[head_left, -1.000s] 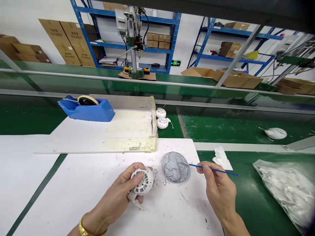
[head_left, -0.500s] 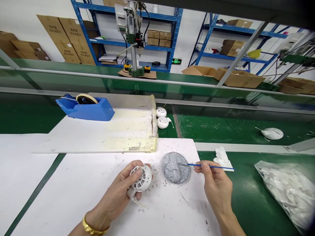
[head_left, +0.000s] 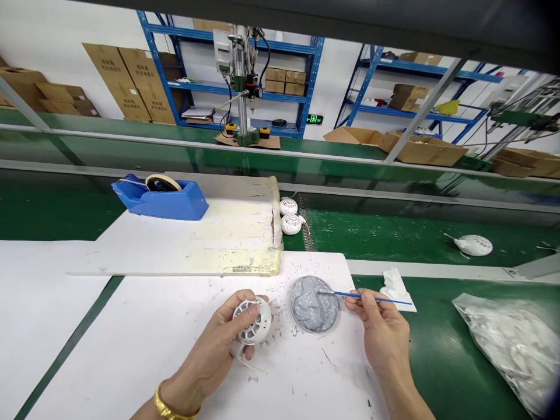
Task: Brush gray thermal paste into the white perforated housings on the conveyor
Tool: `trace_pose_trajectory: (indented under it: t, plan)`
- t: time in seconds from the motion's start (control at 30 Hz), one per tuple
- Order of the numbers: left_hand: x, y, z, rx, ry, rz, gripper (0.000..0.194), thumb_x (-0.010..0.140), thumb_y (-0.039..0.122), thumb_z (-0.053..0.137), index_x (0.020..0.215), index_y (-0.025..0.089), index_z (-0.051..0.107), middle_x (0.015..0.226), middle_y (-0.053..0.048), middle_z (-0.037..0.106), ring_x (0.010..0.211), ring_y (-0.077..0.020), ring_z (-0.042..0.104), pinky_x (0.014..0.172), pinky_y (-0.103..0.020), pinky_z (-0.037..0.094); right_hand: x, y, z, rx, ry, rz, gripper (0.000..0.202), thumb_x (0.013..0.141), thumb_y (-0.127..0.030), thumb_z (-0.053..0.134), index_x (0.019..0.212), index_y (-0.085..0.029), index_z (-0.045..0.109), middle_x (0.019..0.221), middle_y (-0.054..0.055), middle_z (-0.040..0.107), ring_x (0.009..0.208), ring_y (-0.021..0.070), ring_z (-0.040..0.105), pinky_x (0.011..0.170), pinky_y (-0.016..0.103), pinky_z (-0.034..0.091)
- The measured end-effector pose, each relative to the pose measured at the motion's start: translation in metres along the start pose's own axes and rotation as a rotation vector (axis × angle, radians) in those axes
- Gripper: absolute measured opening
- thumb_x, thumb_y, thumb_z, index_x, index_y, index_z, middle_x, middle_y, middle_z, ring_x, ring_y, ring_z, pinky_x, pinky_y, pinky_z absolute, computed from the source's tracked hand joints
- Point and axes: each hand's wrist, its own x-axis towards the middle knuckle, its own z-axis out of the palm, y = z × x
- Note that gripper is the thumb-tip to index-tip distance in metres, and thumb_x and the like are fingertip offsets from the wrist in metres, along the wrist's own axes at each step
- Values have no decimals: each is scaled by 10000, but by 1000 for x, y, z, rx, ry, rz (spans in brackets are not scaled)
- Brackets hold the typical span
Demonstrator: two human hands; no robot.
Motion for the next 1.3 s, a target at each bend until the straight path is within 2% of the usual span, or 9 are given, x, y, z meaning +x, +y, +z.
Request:
trace_pose_trajectory:
  t: [0.3, 0.53, 0.7, 0.87, 1.07, 1.17, 1.3]
  plan:
    - [-3, 2, 1, -24, -23, 23, 173, 832, 313, 633, 941, 249, 516, 993, -18, 548, 775, -128, 542, 547, -207, 433, 1, -3, 0, 115, 21, 5, 302, 689, -373, 759, 823, -131, 639, 800, 52, 674, 696, 157, 658, 738, 341, 584]
    - [-6, 4, -3, -33, -104, 50, 192, 827, 299, 633, 989, 251, 542, 1192, -33, 488, 791, -118, 510, 604, -225, 452, -12, -6, 6, 58, 31, -66, 309, 720, -379, 734, 875, -132, 634, 837, 60, 688, 717, 181, 671, 777, 397, 570]
    - [-8, 3, -3, -40, -110, 33, 219, 835, 300, 628, 1028, 270, 530, 1006, -29, 532, 815, -141, 513, 620, -236, 452, -18, -5, 10, -17, 49, -124, 343, 726, -398, 725, 911, -123, 639, 845, 77, 699, 741, 204, 680, 831, 435, 541]
    - [-8, 2, -3, -32, -122, 49, 205, 844, 274, 620, 1027, 274, 527, 939, -21, 521, 816, -141, 507, 637, -239, 450, -20, -7, 13, 13, 91, -172, 314, 722, -383, 729, 869, -117, 647, 827, 75, 694, 731, 210, 679, 847, 455, 535]
    - [-10, 4, -2, -12, -169, 88, 280, 831, 260, 637, 1082, 263, 514, 1059, -44, 527, 846, -145, 511, 695, -264, 469, -17, -8, 13, 171, 115, -68, 276, 708, -362, 747, 801, -127, 635, 799, 52, 675, 711, 177, 668, 761, 371, 583]
    - [-12, 5, 1, -23, -206, 86, 370, 812, 232, 661, 1132, 272, 482, 1046, -37, 534, 880, -158, 527, 837, -353, 486, -16, -8, 10, 218, 111, -32, 270, 709, -361, 749, 791, -131, 632, 772, 42, 668, 697, 152, 659, 711, 299, 589]
    - [-16, 7, 8, -49, -242, 96, 458, 794, 185, 677, 1183, 268, 451, 1041, -35, 545, 951, -176, 536, 993, -453, 422, -21, -13, 10, 264, 102, 4, 247, 731, -356, 734, 781, -137, 634, 725, 27, 659, 674, 116, 647, 691, 223, 570]
